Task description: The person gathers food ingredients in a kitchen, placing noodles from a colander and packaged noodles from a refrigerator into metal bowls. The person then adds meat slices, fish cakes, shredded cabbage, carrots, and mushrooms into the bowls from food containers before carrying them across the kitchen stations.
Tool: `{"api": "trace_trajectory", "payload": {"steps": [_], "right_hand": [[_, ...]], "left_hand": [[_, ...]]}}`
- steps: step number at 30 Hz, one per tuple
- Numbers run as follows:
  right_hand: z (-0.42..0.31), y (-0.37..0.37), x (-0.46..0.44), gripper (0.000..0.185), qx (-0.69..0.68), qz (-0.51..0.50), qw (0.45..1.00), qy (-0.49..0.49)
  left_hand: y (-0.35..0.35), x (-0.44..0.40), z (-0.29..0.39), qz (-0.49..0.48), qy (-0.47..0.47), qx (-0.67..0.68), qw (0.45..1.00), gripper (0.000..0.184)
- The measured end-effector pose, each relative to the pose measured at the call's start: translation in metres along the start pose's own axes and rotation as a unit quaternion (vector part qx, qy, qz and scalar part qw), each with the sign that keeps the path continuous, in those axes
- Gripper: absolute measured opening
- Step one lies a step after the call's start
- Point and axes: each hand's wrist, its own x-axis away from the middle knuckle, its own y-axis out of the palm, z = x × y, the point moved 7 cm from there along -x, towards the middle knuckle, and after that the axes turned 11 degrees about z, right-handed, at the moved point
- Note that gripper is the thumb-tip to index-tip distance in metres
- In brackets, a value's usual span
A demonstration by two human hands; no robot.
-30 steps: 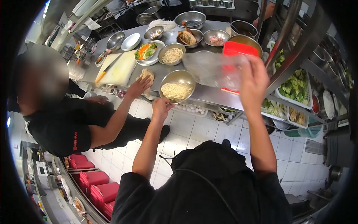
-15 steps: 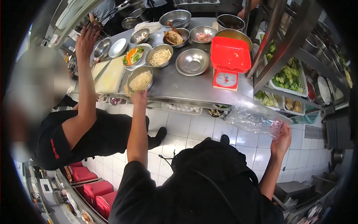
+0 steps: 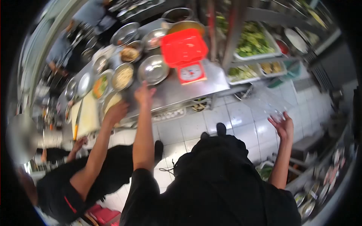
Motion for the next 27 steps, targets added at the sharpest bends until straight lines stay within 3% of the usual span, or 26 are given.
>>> {"api": "trace_trajectory", "payload": {"steps": [6, 13, 18, 25, 27], "right_hand": [[0.012, -0.087, -0.031, 0.041, -0.181, 0.005, 0.984, -0.001], [0.015, -0.167, -0.116, 0.026, -0.211, 0.028, 0.972, -0.097], [-0.016, -0.193, -0.171, 0.018, -0.27, 0.123, 0.949, -0.108], [-0.145, -0.193, -0.317, 0.02, -0.175, 0.153, 0.957, -0.175], [-0.205, -0.189, -0.394, 0.017, -0.162, 0.145, 0.948, -0.232]], "left_hand": [[0.015, -0.04, -0.006, 0.03, -0.041, -0.022, 0.998, 0.026], [-0.005, -0.032, -0.007, -0.005, -0.012, -0.001, 1.0, 0.025], [-0.045, -0.012, -0.023, -0.015, -0.026, -0.033, 0.999, 0.02], [-0.07, 0.005, -0.021, 0.079, 0.006, -0.003, 0.997, 0.018], [-0.056, 0.0, -0.028, 0.126, -0.044, 0.009, 0.991, 0.017]]}}
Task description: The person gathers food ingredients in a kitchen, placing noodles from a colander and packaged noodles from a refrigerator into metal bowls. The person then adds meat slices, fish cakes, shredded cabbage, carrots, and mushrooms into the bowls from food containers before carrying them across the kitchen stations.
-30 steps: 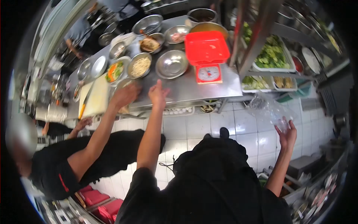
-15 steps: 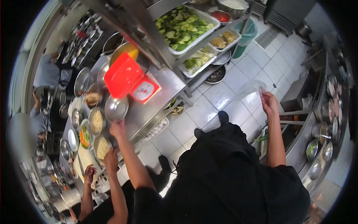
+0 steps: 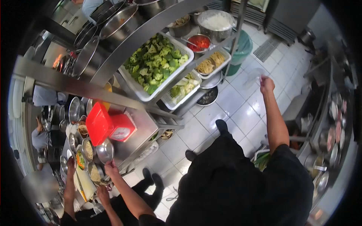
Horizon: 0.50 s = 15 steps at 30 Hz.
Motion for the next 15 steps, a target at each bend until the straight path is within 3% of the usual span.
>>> {"api": "trace_trajectory", "payload": {"steps": [1, 2, 3, 4, 5, 6, 7, 8, 9, 11, 13, 15], "right_hand": [[0.012, 0.021, -0.063, 0.016, 0.001, -0.039, 0.999, -0.031], [-0.017, 0.053, -0.063, 0.014, 0.048, 0.009, 0.997, -0.058], [-0.024, 0.083, -0.099, 0.011, -0.043, 0.031, 0.997, -0.047], [-0.04, 0.116, -0.116, 0.009, -0.058, 0.028, 0.996, -0.055], [-0.065, 0.15, -0.113, 0.009, -0.088, 0.038, 0.993, -0.063], [-0.068, 0.18, -0.153, 0.013, -0.091, -0.032, 0.993, -0.062], [-0.072, 0.204, -0.193, 0.018, -0.097, -0.099, 0.988, -0.062], [-0.067, 0.216, -0.198, 0.021, -0.05, -0.107, 0.992, -0.04], [-0.068, 0.228, -0.194, 0.024, -0.003, -0.113, 0.993, -0.018], [-0.052, 0.237, -0.201, 0.038, 0.117, -0.126, 0.985, -0.001], [-0.003, 0.219, -0.232, 0.029, 0.215, -0.192, 0.956, 0.048], [0.016, 0.199, -0.202, 0.023, 0.263, -0.194, 0.943, 0.057]], "left_hand": [[0.005, -0.004, -0.004, 0.009, -0.002, 0.013, 1.0, 0.017], [-0.001, -0.009, -0.004, 0.023, 0.0, 0.026, 0.999, 0.016], [-0.001, -0.004, 0.013, 0.015, 0.148, -0.123, 0.981, 0.017], [0.005, 0.003, 0.018, 0.008, 0.279, -0.273, 0.921, 0.018], [0.014, 0.014, 0.014, -0.003, 0.388, -0.42, 0.821, 0.019], [0.029, 0.03, 0.006, -0.022, 0.475, -0.554, 0.683, 0.021], [0.024, 0.033, 0.003, 0.007, 0.357, -0.389, 0.849, 0.021], [0.022, 0.037, -0.007, 0.039, 0.22, -0.193, 0.955, 0.022], [0.024, 0.043, -0.021, 0.069, 0.074, 0.017, 0.995, 0.022], [0.023, 0.058, -0.017, 0.106, 0.083, -0.025, 0.991, 0.02], [0.028, 0.083, -0.01, 0.187, 0.084, -0.055, 0.977, 0.019], [0.028, 0.074, -0.001, 0.171, 0.127, -0.116, 0.97, 0.017]]}}
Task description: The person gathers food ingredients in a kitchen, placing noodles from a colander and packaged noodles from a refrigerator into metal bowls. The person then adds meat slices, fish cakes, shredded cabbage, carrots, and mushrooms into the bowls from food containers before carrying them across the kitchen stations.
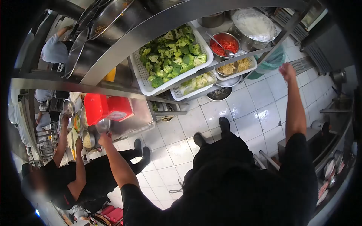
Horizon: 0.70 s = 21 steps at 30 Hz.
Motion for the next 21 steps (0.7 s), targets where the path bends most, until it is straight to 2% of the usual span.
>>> {"api": "trace_trajectory", "payload": {"steps": [1, 2, 3, 4, 5, 6, 7, 9, 11, 13, 15, 17, 19, 21], "right_hand": [[0.016, 0.002, 0.049, 0.022, 0.003, 0.031, 1.0, -0.004], [0.048, 0.001, 0.066, 0.02, 0.009, 0.014, 1.0, 0.007], [0.079, -0.001, 0.088, 0.021, 0.054, -0.03, 0.998, 0.024], [0.127, -0.011, 0.092, 0.028, 0.051, -0.044, 0.996, 0.056], [0.134, -0.006, 0.139, 0.03, 0.207, -0.074, 0.975, -0.011], [0.157, -0.01, 0.17, 0.029, 0.126, -0.054, 0.99, 0.044], [0.182, -0.014, 0.191, 0.027, 0.108, -0.057, 0.989, 0.087], [0.235, -0.023, 0.229, 0.022, 0.075, -0.056, 0.981, 0.172], [0.236, -0.019, 0.288, 0.024, 0.123, 0.004, 0.974, 0.19], [0.259, -0.02, 0.314, 0.024, 0.136, 0.013, 0.966, 0.221], [0.303, -0.021, 0.303, 0.013, 0.212, -0.137, 0.968, 0.012], [0.3, -0.01, 0.332, 0.015, 0.12, -0.018, 0.974, 0.193], [0.278, 0.009, 0.35, 0.02, 0.17, -0.004, 0.97, 0.171], [0.245, 0.035, 0.362, 0.02, 0.151, -0.009, 0.98, 0.128]], "left_hand": [[0.001, -0.022, 0.003, -0.038, 0.101, -0.069, 0.992, 0.016], [-0.001, -0.034, 0.007, -0.054, 0.173, -0.119, 0.976, 0.016], [-0.003, -0.041, 0.006, -0.058, 0.177, -0.115, 0.976, 0.015], [-0.006, -0.024, 0.01, -0.032, 0.048, -0.032, 0.998, 0.014], [-0.008, -0.013, 0.016, -0.011, 0.03, -0.037, 0.999, 0.013], [-0.008, -0.005, 0.022, 0.008, 0.014, -0.043, 0.999, 0.012], [-0.006, -0.003, 0.025, 0.026, -0.002, -0.05, 0.998, 0.011], [-0.004, -0.025, 0.017, -0.036, 0.0, -0.047, 0.998, 0.013], [0.0, -0.047, 0.011, -0.094, -0.008, -0.05, 0.994, 0.017], [0.001, -0.056, 0.011, -0.103, -0.018, -0.064, 0.992, 0.018], [0.004, -0.034, 0.025, -0.119, -0.04, -0.053, 0.991, 0.017], [0.008, -0.042, 0.025, -0.105, -0.072, -0.017, 0.992, 0.01], [0.005, -0.032, 0.031, -0.08, -0.081, 0.014, 0.993, 0.009], [-0.001, -0.022, 0.042, -0.074, -0.064, 0.046, 0.994, 0.011]]}}
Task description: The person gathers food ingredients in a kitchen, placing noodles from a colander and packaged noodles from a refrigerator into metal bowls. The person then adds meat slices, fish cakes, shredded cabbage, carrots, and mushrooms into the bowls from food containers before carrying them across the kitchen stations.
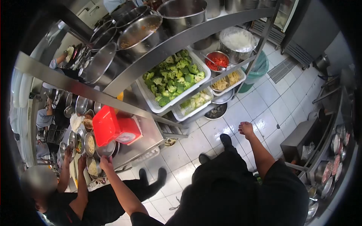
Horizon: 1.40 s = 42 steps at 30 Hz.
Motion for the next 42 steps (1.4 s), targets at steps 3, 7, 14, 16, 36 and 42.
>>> {"api": "trace_trajectory", "payload": {"steps": [3, 7, 14, 16, 36, 42], "right_hand": [[-0.059, 0.021, 0.012, 0.022, -0.023, -0.01, 0.995, -0.101], [-0.159, 0.036, 0.04, 0.023, -0.048, -0.03, 0.967, -0.247], [-0.329, 0.032, 0.102, 0.028, 0.016, 0.012, 0.876, -0.482], [-0.385, 0.042, 0.107, 0.031, 0.047, 0.01, 0.845, -0.532], [-0.606, 0.258, -0.04, 0.034, 0.434, 0.021, 0.591, -0.68], [-0.615, 0.268, -0.049, 0.034, 0.444, 0.029, 0.592, -0.672]], "left_hand": [[-0.007, 0.014, 0.014, -0.046, 0.026, 0.073, 0.996, 0.014], [-0.049, 0.046, 0.016, -0.075, 0.116, 0.093, 0.986, 0.016], [-0.144, 0.218, -0.028, 0.008, 0.054, 0.105, 0.993, 0.006], [-0.112, 0.316, -0.022, -0.048, 0.01, 0.078, 0.996, 0.007], [0.208, 0.551, 0.004, -0.29, -0.024, 0.034, 0.956, 0.005], [0.235, 0.554, 0.005, -0.287, -0.058, 0.052, 0.955, 0.01]]}}
